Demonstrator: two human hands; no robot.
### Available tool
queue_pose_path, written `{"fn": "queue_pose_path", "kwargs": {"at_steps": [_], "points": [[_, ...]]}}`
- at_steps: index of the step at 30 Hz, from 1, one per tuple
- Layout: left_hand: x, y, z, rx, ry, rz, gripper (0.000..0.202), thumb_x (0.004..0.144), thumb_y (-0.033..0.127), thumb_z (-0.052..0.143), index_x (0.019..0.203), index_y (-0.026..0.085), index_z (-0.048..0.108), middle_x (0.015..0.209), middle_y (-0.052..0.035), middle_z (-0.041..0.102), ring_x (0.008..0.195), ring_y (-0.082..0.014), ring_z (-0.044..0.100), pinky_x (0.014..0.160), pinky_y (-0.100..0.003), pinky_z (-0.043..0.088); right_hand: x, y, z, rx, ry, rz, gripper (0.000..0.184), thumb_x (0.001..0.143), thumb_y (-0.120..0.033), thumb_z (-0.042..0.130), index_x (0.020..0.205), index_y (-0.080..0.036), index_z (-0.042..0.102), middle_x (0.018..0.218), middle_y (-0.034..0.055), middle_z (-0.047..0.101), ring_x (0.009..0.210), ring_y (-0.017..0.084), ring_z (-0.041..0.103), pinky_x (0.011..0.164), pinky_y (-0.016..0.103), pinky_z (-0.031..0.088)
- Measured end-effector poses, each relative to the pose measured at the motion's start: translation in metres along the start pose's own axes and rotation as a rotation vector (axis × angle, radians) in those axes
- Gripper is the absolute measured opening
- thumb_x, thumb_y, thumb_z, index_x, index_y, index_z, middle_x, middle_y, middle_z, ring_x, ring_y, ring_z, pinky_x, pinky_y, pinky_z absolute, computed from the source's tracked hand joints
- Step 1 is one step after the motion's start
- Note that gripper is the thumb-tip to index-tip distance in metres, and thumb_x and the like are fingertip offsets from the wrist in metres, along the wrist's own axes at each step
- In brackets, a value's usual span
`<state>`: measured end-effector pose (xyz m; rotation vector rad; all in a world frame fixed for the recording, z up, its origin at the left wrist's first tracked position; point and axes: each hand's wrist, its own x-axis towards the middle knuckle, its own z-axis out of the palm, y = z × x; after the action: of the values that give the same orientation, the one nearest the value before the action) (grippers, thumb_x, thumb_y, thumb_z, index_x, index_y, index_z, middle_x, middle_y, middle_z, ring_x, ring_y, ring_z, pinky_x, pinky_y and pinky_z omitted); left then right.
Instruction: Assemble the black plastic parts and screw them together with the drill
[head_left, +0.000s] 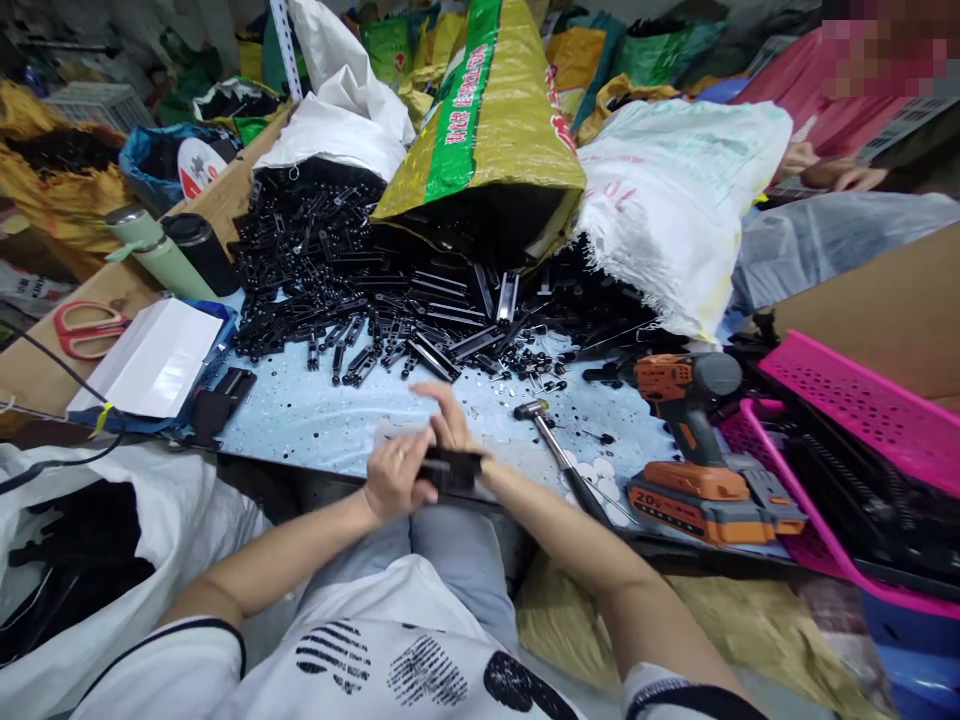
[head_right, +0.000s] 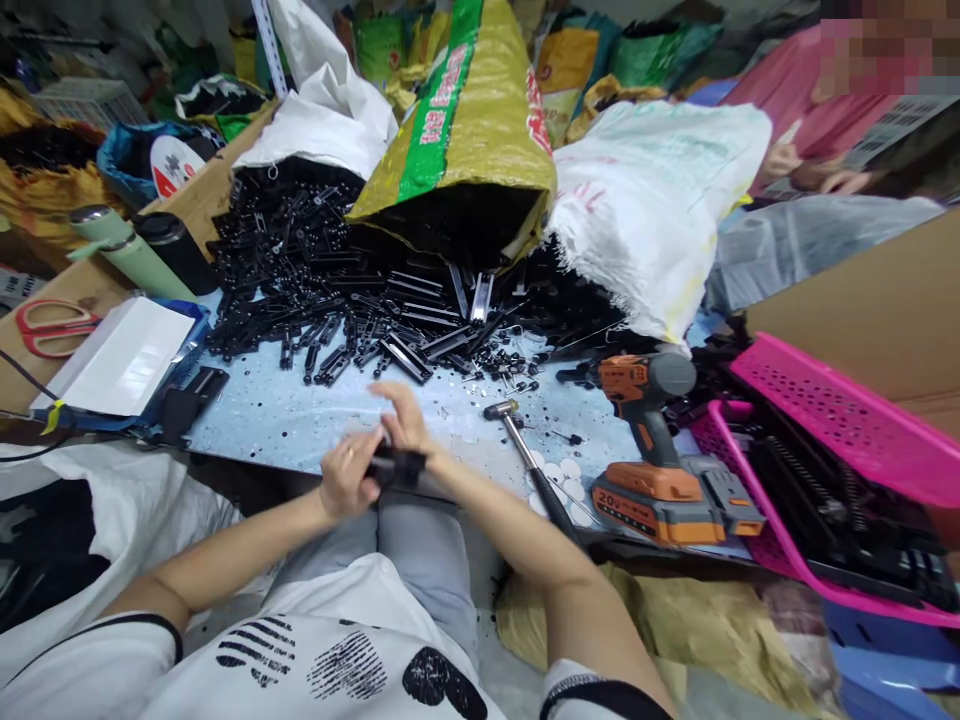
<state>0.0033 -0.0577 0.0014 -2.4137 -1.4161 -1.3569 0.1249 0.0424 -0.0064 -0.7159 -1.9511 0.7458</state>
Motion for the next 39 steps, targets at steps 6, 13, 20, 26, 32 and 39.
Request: {"fn": "queue_pose_path", "kwargs": {"at_steps": [6, 13, 20, 26, 32, 39], "points": [[0.051, -0.066, 0.042, 0.418, -0.554, -0.302, 0.063, 0.089, 0.059, 0.032, 0.124, 0.010, 0.053, 0.106, -0.0191, 0.059, 0.098, -0.0293, 0.054, 0.080, -0.037, 0.043, 0.093, 0.080, -0.035, -0.775, -0.371, 0.127, 0.056, 0.080, -0.037, 0.059, 0.128, -0.010, 0.047, 0.113, 0.0184, 0.061, 0.114, 0.032, 0.048, 0.098, 0.049, 0.030], [0.106, -0.149, 0.022, 0.582, -0.450, -0.732, 0.030, 0.089, 0.027, 0.043, 0.105, 0.007, 0.059, 0.115, -0.0210, 0.053, 0.111, -0.0329, 0.045, 0.086, -0.039, 0.041, 0.093, 0.076, -0.059, 0.023, -0.041, 0.404, 0.072, 0.071, -0.043, 0.068, 0.134, -0.020, 0.040, 0.106, 0.0075, 0.063, 0.087, 0.021, 0.064, 0.082, 0.039, 0.050], [0.080, -0.149, -0.002, 0.370, -0.328, -0.632, 0.021, 0.090, 0.022, 0.042, 0.103, 0.009, 0.053, 0.102, -0.0164, 0.058, 0.098, -0.0251, 0.054, 0.085, -0.035, 0.041, 0.025, 0.027, -0.050, 0.556, -0.064, 0.443, 0.049, 0.068, -0.037, 0.074, 0.109, -0.023, 0.050, 0.106, 0.0044, 0.062, 0.099, 0.020, 0.062, 0.090, 0.040, 0.049], [0.036, -0.092, 0.004, -0.097, -0.646, -0.358, 0.011, 0.089, 0.026, 0.044, 0.088, 0.018, 0.051, 0.088, -0.0053, 0.056, 0.077, -0.0178, 0.055, 0.071, -0.030, 0.044, -0.056, 0.014, -0.075, 0.102, -0.237, 0.374, 0.037, 0.073, -0.039, 0.070, 0.102, -0.020, 0.055, 0.100, 0.0074, 0.062, 0.096, 0.022, 0.060, 0.087, 0.040, 0.047], [0.041, -0.087, 0.025, -0.122, -0.444, -0.542, 0.015, 0.090, 0.029, 0.044, 0.086, 0.017, 0.052, 0.085, -0.0041, 0.057, 0.079, -0.0162, 0.056, 0.073, -0.028, 0.045, -0.058, 0.005, -0.063, -0.363, -0.387, 0.270, 0.045, 0.082, -0.045, 0.059, 0.119, -0.021, 0.058, 0.107, 0.0115, 0.061, 0.104, 0.026, 0.053, 0.094, 0.046, 0.039], [0.032, -0.036, 0.012, -0.606, -0.176, -0.730, 0.043, 0.089, 0.034, 0.047, 0.129, 0.017, 0.044, 0.094, -0.0031, 0.058, 0.050, -0.0051, 0.050, 0.049, -0.020, 0.042, -0.029, 0.001, -0.019, 0.429, -0.138, 0.651, 0.060, 0.092, -0.051, 0.034, 0.144, -0.023, 0.025, 0.073, 0.0009, 0.058, 0.053, 0.013, 0.055, 0.048, 0.026, 0.048]]}}
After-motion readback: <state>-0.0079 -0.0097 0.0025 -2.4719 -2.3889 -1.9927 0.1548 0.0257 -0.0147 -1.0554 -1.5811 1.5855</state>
